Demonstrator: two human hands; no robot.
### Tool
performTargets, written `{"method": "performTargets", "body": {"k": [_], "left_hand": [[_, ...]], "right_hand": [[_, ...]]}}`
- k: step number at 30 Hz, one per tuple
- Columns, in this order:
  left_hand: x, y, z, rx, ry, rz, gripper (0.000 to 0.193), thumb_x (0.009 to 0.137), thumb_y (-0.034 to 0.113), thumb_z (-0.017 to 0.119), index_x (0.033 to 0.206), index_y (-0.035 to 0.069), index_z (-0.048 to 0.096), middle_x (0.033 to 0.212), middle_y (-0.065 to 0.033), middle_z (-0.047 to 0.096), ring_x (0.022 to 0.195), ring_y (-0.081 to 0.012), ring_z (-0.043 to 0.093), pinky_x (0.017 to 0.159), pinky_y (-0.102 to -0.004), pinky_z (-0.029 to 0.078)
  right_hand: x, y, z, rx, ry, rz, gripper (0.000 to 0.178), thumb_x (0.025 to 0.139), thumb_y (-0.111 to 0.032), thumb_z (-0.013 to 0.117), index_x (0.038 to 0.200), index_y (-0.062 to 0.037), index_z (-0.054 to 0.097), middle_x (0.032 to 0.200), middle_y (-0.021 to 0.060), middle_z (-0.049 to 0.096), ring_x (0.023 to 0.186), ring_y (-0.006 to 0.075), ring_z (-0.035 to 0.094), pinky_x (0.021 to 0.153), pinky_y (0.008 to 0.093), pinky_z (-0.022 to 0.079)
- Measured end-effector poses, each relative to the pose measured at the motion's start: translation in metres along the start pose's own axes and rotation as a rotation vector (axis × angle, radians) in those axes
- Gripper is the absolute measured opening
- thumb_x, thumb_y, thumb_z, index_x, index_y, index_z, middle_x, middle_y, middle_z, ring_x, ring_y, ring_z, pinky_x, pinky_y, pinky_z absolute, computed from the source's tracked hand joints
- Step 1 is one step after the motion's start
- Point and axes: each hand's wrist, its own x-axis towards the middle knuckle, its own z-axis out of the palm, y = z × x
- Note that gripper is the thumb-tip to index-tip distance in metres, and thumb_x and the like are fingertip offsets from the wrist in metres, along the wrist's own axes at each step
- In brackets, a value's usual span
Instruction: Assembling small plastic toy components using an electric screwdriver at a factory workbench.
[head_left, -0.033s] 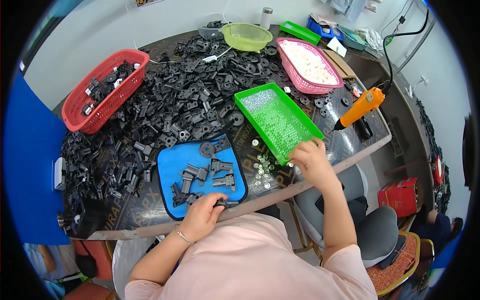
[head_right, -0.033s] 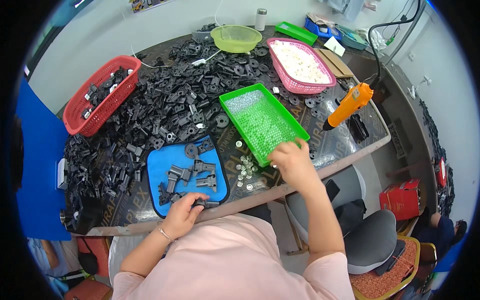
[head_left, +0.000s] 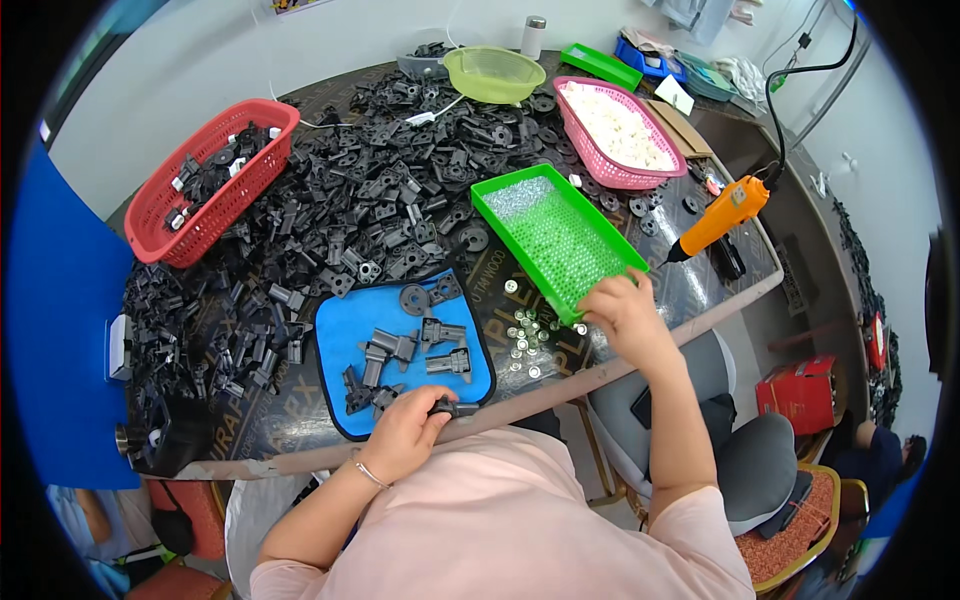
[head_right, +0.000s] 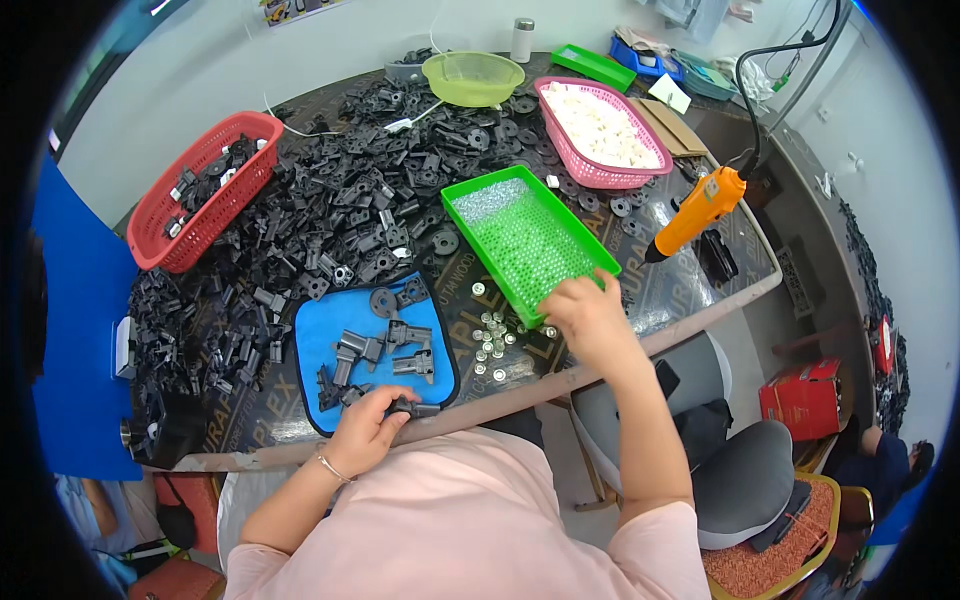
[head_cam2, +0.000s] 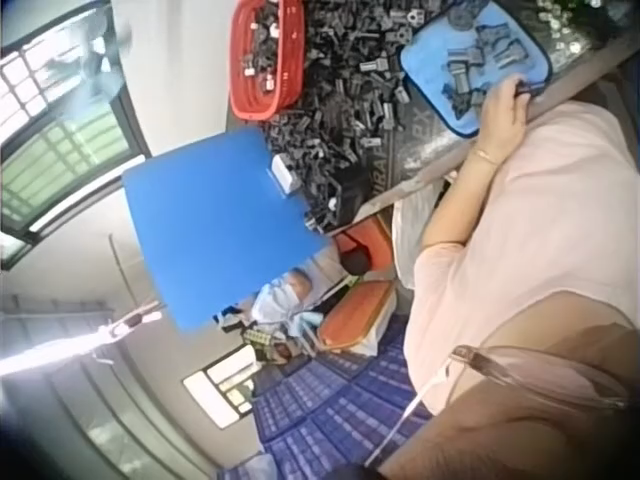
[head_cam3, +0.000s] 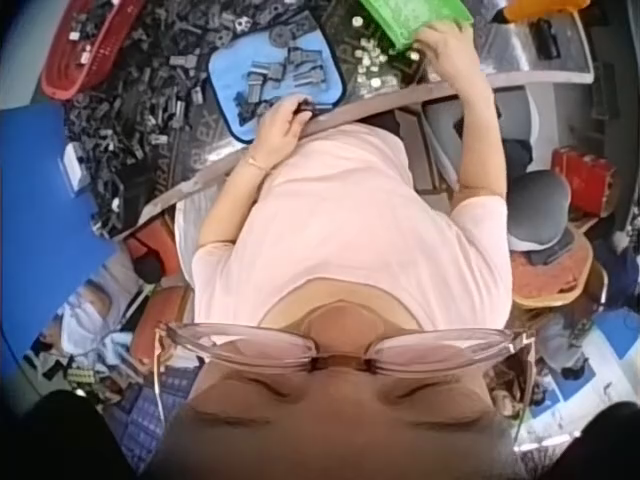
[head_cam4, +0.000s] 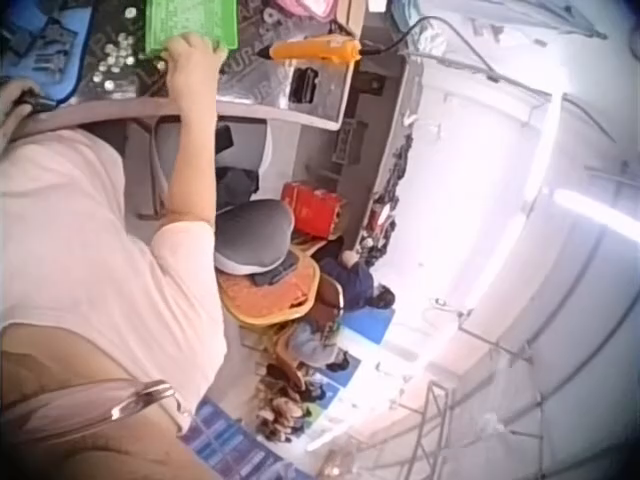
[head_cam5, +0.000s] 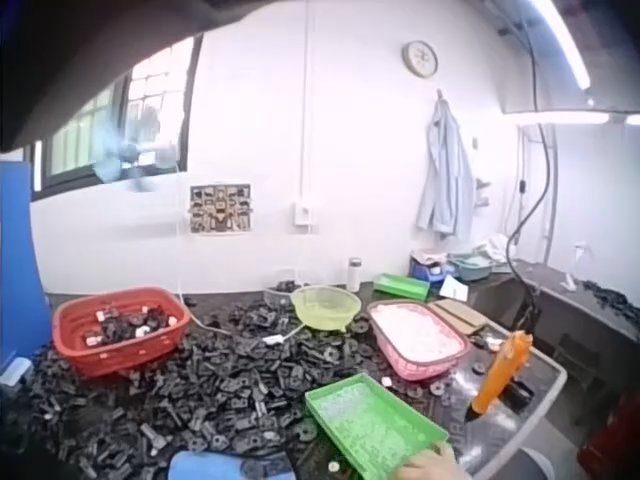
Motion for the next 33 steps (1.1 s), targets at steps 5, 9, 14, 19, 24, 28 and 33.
{"method": "performTargets", "body": {"k": [5,9,14,19,24,28,33], "left_hand": [[0.000,-0.009,0.006,-0.110,0.020,-0.024,0.024,0.086,0.007,0.058,0.109,0.005,0.055,0.098,-0.0133,0.061,0.091,-0.0299,0.058,0.081,-0.0353,0.045],[-0.004,-0.014,0.005,-0.393,0.019,-0.124,0.023,0.088,0.006,0.057,0.111,0.005,0.054,0.105,-0.0095,0.062,0.098,-0.0183,0.058,0.086,-0.0292,0.044],[-0.009,-0.029,-0.001,-0.518,0.077,-0.162,0.022,0.090,0.005,0.055,0.112,0.003,0.053,0.110,-0.0065,0.061,0.102,-0.0133,0.055,0.090,-0.0265,0.042],[-0.009,-0.040,-0.019,-0.726,0.210,-0.094,0.023,0.089,0.001,0.054,0.112,0.002,0.049,0.116,-0.0101,0.057,0.107,-0.0163,0.053,0.097,-0.0297,0.039],[-0.016,-0.034,-0.029,-0.808,0.408,-0.128,0.022,0.089,0.004,0.054,0.111,0.002,0.049,0.109,-0.0087,0.058,0.098,-0.0172,0.057,0.082,-0.0318,0.051],[-0.022,-0.031,-0.020,-0.216,0.533,0.138,0.022,0.087,0.003,0.054,0.108,0.002,0.051,0.110,-0.0123,0.059,0.100,-0.0238,0.057,0.089,-0.0373,0.045],[-0.055,-0.033,-0.038,0.396,0.554,0.363,0.026,0.079,0.002,0.054,0.105,0.003,0.052,0.110,-0.0158,0.060,0.101,-0.0343,0.056,0.094,-0.0485,0.036]], "right_hand": [[0.007,0.029,0.000,-0.058,-0.131,0.065,0.020,0.070,-0.005,0.068,0.088,-0.0129,0.064,0.087,0.0019,0.058,0.095,0.0233,0.056,0.102,0.0516,0.033],[0.003,0.029,0.009,-0.113,-0.172,0.074,0.023,0.069,-0.004,0.069,0.090,-0.0127,0.064,0.090,0.0024,0.059,0.097,0.0241,0.056,0.101,0.0512,0.035],[0.024,-0.018,-0.007,0.026,-0.050,-0.010,0.027,0.069,0.000,0.067,0.095,-0.0086,0.064,0.096,0.0085,0.060,0.100,0.0289,0.056,0.094,0.0436,0.041],[0.049,-0.022,0.017,0.170,0.024,-0.010,0.026,0.073,-0.004,0.068,0.098,-0.0054,0.063,0.100,0.0113,0.060,0.102,0.0310,0.054,0.087,0.0400,0.045],[0.096,-0.011,0.033,0.407,0.148,-0.027,0.035,0.076,-0.013,0.070,0.108,-0.0064,0.058,0.115,0.0129,0.054,0.110,0.0310,0.051,0.095,0.0385,0.041],[0.179,0.041,0.046,0.340,0.573,0.064,0.050,0.073,-0.020,0.074,0.116,-0.0040,0.054,0.122,0.0179,0.049,0.119,0.0333,0.045,0.101,0.0382,0.037],[0.253,0.150,0.036,0.125,0.721,0.512,0.071,0.068,-0.030,0.076,0.124,0.0019,0.047,0.127,0.0237,0.046,0.121,0.0385,0.041,0.104,0.0423,0.034]]}}
